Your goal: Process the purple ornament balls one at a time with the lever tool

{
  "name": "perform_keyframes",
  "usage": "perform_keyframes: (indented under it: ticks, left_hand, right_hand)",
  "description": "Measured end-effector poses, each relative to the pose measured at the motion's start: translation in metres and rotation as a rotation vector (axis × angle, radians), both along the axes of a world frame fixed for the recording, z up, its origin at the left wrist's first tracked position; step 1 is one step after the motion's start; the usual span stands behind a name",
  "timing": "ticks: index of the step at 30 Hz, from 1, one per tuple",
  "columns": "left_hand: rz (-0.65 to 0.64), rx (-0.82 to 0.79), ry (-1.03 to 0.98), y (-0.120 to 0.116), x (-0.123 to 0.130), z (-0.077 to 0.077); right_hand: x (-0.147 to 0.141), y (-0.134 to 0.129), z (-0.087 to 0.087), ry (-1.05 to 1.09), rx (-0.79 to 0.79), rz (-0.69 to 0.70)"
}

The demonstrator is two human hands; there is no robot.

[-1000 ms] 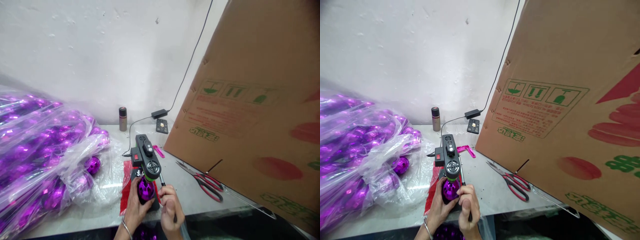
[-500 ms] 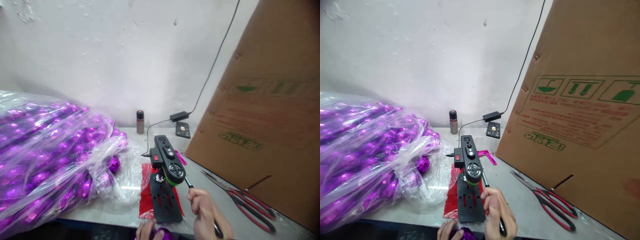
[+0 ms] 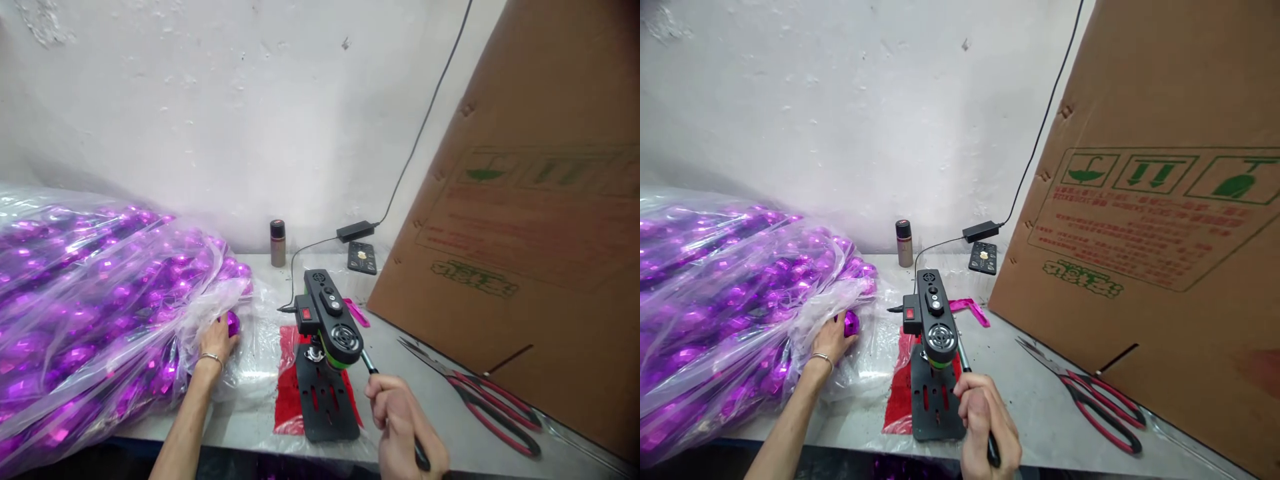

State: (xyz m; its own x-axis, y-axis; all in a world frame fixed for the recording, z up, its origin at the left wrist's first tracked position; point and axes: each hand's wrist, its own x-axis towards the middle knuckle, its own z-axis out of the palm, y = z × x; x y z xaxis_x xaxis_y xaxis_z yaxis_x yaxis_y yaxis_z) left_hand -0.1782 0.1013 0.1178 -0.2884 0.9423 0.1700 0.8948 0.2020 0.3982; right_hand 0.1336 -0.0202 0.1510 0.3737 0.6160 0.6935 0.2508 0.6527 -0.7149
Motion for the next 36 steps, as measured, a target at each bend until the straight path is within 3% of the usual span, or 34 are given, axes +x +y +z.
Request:
perform_keyframes:
  ticks: [3, 5, 7, 9, 14, 18, 22, 25, 29, 36]
  left_hand:
    - [-0.052, 0.046, -0.091, -0.015, 0.006, -0.005]
    - [-0.055, 0.129, -0.340, -0.027, 0.011, -0.008]
    - [0.003, 0.246, -0.651, -0.041, 0.017, -0.012]
    - [0.083, 0.364, -0.827, -0.058, 0.022, -0.017]
    - [0.164, 0.517, -0.746, -0.112, 0.036, -0.036]
    - [0.109, 0.415, -0.760, -0.142, 0.065, -0.059]
    - [-0.031, 0.163, -1.039, -0.135, 0.103, -0.070]
    - [-0.096, 0.054, -1.110, -0.118, 0.119, -0.068]
    - [-0.110, 0.025, -0.974, -0.106, 0.129, -0.064]
    - [-0.353, 0.174, -0.691, -0.102, 0.145, -0.074]
  right_hand:
    - [-0.003, 0.000, 0.010, 0.002, 0.021, -0.014]
    - [-0.004, 0.001, 0.016, -0.011, 0.046, -0.012]
    - [-0.005, 0.002, 0.021, -0.022, 0.076, -0.006]
    - [-0.006, 0.003, 0.025, -0.021, 0.088, -0.008]
    - [-0.006, 0.004, 0.029, -0.029, 0.080, -0.015]
    - [-0.006, 0.001, 0.029, -0.048, 0.046, -0.016]
    - [-0.006, -0.001, 0.031, -0.058, 0.014, 0.005]
    - [-0.005, -0.001, 0.037, -0.068, -0.023, 0.022]
    - [-0.006, 0.001, 0.053, -0.063, -0.061, 0.034]
    - [-0.004, 0.003, 0.066, -0.099, -0.044, 0.040]
